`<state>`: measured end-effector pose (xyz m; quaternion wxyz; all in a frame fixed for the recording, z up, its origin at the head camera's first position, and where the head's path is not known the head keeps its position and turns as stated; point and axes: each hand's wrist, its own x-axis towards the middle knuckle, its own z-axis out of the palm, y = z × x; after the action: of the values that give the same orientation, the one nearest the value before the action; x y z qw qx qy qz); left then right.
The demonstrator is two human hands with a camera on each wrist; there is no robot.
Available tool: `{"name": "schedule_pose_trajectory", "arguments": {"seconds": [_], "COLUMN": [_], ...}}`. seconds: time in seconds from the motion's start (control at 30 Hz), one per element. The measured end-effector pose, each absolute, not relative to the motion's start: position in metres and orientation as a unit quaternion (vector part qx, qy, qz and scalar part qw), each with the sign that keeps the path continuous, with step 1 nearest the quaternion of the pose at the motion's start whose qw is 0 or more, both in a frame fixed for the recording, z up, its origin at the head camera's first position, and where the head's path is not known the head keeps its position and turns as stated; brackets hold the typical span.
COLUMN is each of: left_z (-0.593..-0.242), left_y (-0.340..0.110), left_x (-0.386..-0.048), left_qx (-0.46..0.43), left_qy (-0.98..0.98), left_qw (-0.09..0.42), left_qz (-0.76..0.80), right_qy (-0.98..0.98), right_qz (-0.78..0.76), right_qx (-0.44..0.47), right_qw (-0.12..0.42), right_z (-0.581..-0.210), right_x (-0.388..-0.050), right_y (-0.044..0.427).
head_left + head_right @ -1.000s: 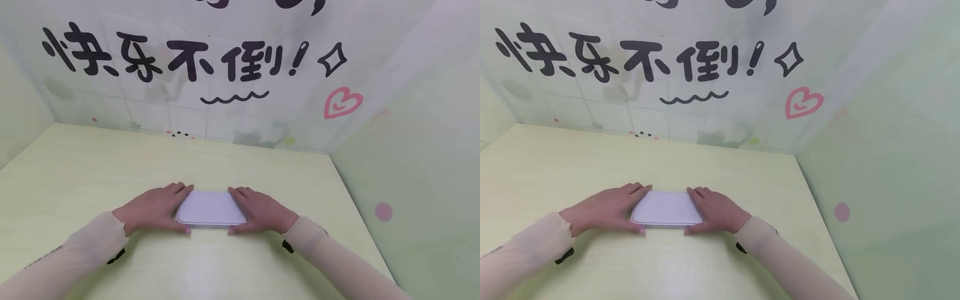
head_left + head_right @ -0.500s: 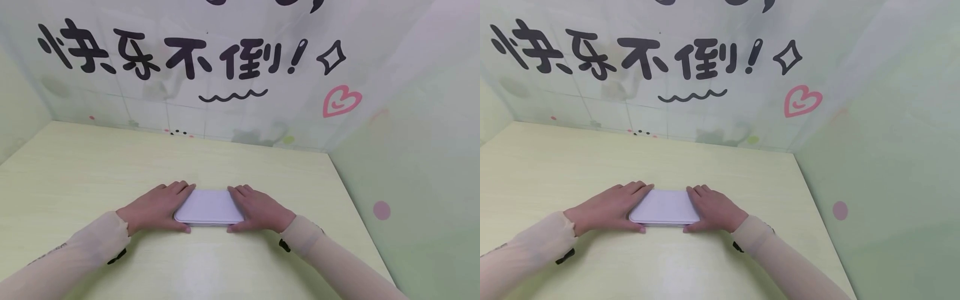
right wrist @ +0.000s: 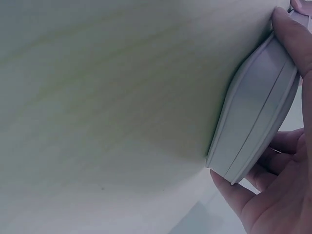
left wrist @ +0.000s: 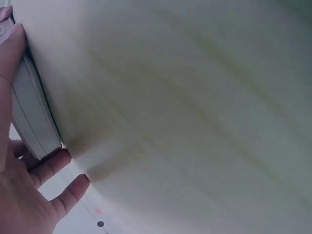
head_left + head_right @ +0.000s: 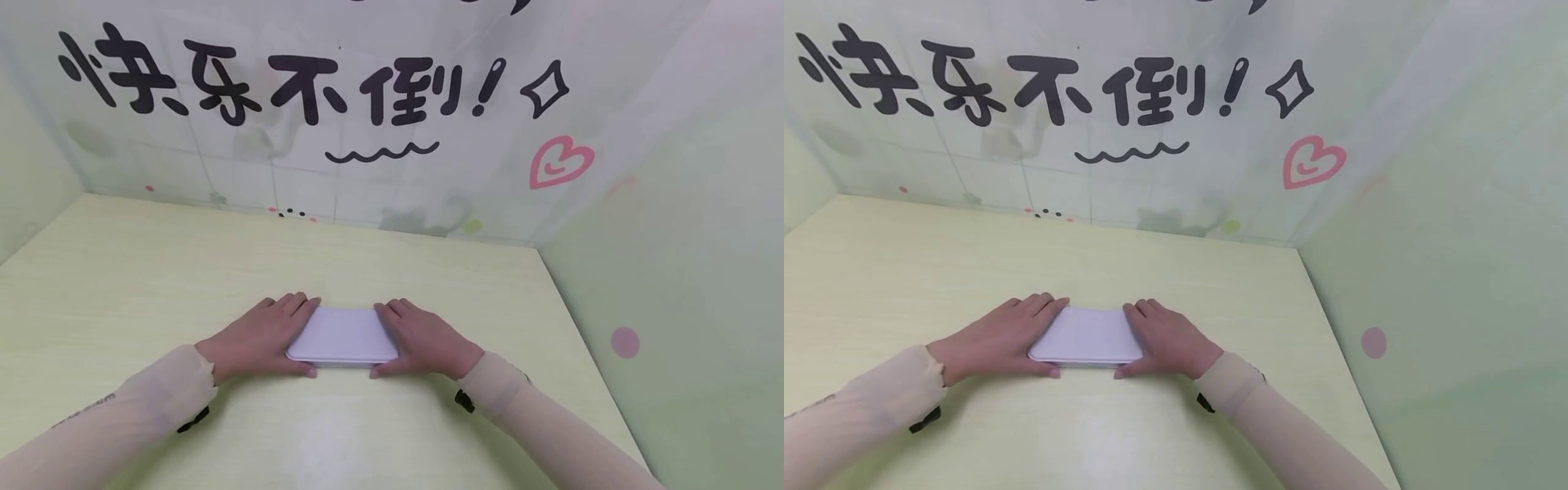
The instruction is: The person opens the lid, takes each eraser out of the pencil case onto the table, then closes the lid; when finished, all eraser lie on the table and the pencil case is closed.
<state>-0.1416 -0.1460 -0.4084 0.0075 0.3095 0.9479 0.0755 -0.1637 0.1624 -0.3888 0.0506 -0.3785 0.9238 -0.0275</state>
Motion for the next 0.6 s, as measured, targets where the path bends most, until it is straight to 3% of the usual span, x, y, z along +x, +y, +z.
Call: {"name": "schedule_pose_trajectory", "arguments": {"seconds": [0.6], "left_z": [-0.4062], "left_y": [-0.1434], "left_x": [-0.1399], "left_qx": [0.305], "left_qy": [0.943], "left_qw": [0.019], "left_qz": [0.133], "right_qy": [0.920], "right_qz": [-0.025], "right_qx": [-0.387], "right_qw": [0.050], "right_z": [-0.3867], "right_x": [-0.1724], "right_y": [0.1627]}}
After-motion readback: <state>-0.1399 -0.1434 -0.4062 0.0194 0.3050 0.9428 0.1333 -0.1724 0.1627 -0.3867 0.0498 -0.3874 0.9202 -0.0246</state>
